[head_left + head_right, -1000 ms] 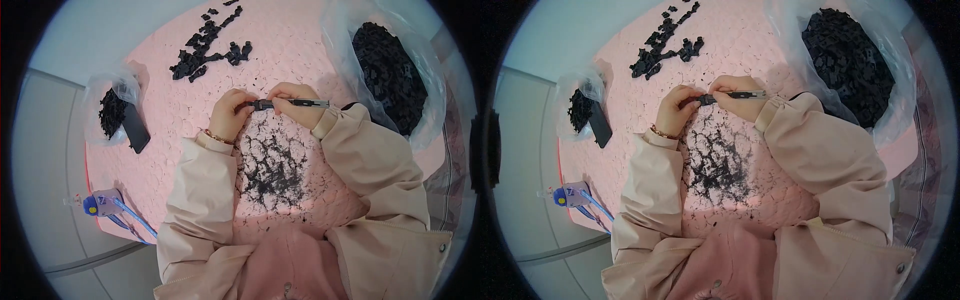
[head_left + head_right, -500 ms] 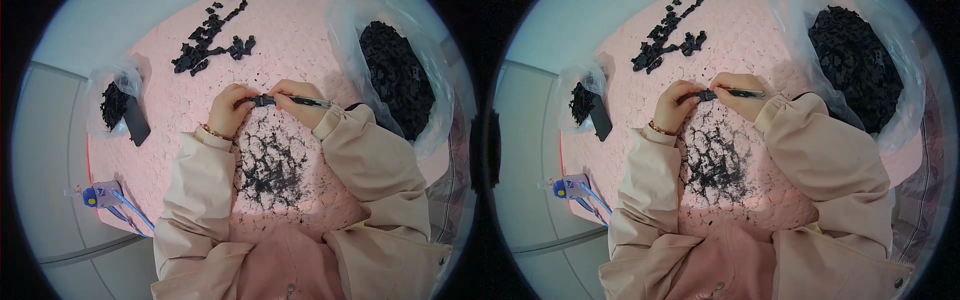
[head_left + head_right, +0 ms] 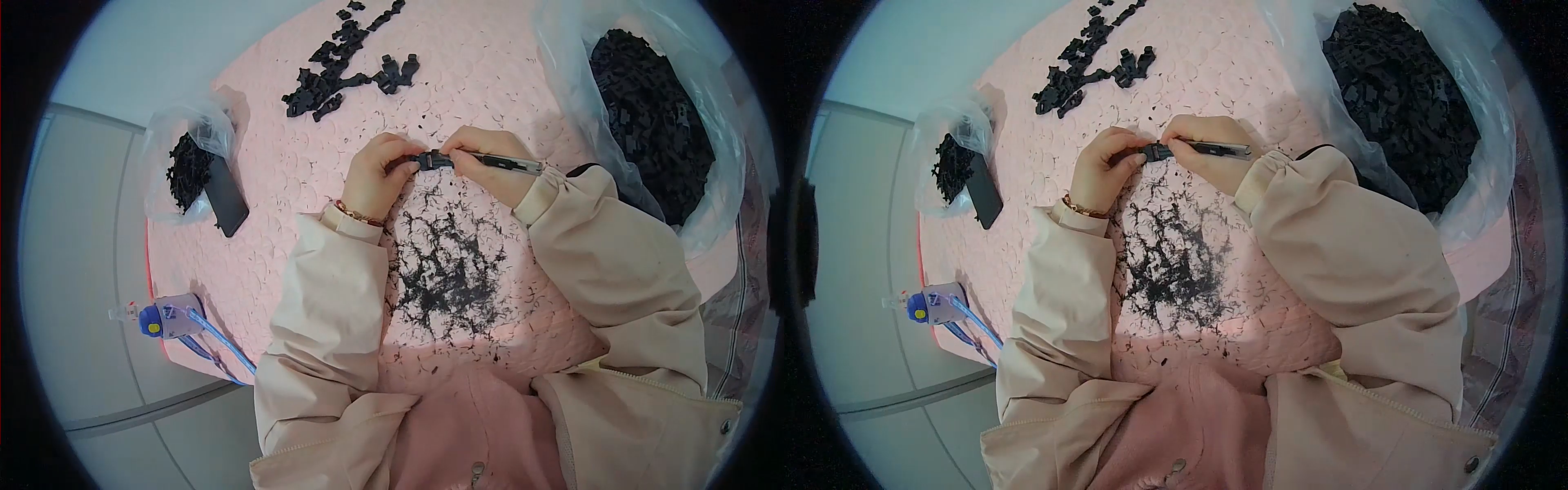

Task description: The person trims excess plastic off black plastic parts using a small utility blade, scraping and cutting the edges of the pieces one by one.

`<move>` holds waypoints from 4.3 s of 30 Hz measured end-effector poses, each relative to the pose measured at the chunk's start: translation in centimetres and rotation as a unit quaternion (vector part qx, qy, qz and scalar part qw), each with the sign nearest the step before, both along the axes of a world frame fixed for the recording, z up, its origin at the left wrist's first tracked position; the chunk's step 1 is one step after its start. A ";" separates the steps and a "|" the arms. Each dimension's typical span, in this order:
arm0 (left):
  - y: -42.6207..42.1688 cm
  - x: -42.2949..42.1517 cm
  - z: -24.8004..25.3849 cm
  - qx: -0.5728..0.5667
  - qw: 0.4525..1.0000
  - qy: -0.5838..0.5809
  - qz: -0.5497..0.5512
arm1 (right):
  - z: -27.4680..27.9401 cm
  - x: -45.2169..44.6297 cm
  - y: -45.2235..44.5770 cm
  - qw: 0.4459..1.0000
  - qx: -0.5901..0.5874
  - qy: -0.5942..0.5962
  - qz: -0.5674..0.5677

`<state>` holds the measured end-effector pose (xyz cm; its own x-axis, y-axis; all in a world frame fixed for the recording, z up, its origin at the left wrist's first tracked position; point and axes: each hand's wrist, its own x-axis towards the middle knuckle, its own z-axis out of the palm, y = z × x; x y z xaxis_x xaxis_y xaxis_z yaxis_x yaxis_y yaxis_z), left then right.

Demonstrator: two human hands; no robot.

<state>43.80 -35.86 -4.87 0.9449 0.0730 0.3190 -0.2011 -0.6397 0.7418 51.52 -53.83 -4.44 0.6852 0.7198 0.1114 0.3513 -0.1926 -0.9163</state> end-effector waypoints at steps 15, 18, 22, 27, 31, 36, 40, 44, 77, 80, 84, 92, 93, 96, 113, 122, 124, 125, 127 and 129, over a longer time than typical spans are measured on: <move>0.0 -0.2 0.2 0.004 1.000 0.028 -0.002 | -0.3 -0.3 0.1 0.996 0.011 -0.084 0.007; 0.0 -0.2 0.3 0.000 1.000 0.029 -0.002 | -0.2 -0.3 0.1 0.996 0.006 -0.086 0.009; -0.1 -0.3 0.4 -0.001 0.999 0.035 0.001 | -0.2 -0.3 0.0 0.998 0.015 -0.064 0.009; -0.1 -0.2 0.3 -0.010 0.999 0.038 0.000 | -0.3 -0.4 0.1 0.999 0.020 -0.046 0.007; -0.1 -0.2 0.2 -0.021 0.999 0.046 0.001 | -0.8 -0.3 0.2 0.997 0.009 -0.072 0.005; -0.1 -0.3 0.4 0.006 0.999 0.046 0.003 | -0.1 -0.5 0.0 0.999 0.014 -0.052 -0.005; 0.0 -0.2 0.3 -0.001 0.999 0.044 0.004 | 0.0 -0.6 0.0 0.998 0.006 -0.063 -0.003; 0.0 -0.2 0.3 0.000 0.999 0.048 0.004 | 0.0 -0.6 0.0 0.998 0.009 -0.069 0.001; 0.0 -0.1 0.1 -0.007 0.999 0.033 -0.003 | 0.0 -0.8 0.0 0.996 0.010 -0.087 0.015; -0.1 -0.2 0.3 -0.027 0.997 0.068 0.009 | 0.0 -0.8 0.0 0.996 0.001 -0.084 0.011; -0.1 -0.1 0.2 0.003 0.999 0.038 0.002 | 0.2 -0.9 0.0 0.996 0.000 -0.085 0.011; -0.3 -0.3 0.4 -0.038 0.997 0.059 0.007 | -0.5 -0.8 0.1 0.990 0.017 -0.141 0.014; -0.2 -0.3 0.4 -0.026 0.998 0.051 0.005 | -0.5 -0.8 0.1 0.990 0.012 -0.140 0.015; 0.0 -0.2 0.3 0.000 0.999 0.035 0.001 | 0.0 -0.9 -0.1 0.997 -0.002 -0.078 0.004; -0.1 -0.2 0.1 -0.032 0.998 0.050 0.005 | -0.5 -0.7 0.0 0.992 0.017 -0.124 0.020; -0.1 -0.2 0.2 -0.010 0.999 0.040 0.000 | -0.2 -0.8 0.0 0.991 0.004 -0.129 0.022; 0.0 -0.2 0.1 -0.001 0.999 0.037 0.001 | -0.3 -0.8 0.1 0.991 0.003 -0.130 0.022; 0.0 -0.1 0.1 0.003 0.999 0.036 0.002 | -0.4 -0.7 0.1 0.991 0.003 -0.130 0.020; 0.0 -0.2 0.1 -0.007 0.999 0.041 0.001 | -0.5 -0.8 0.1 0.991 0.000 -0.133 0.018; -0.1 -0.2 0.2 -0.023 0.998 0.052 0.002 | -0.3 -0.9 0.1 0.991 -0.004 -0.136 0.017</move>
<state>43.63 -35.93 -4.68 0.9723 0.0888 0.2162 -0.1196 -0.6058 0.7866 50.65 -53.75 -4.75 0.6060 0.7436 0.2827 0.5915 -0.1836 -0.7851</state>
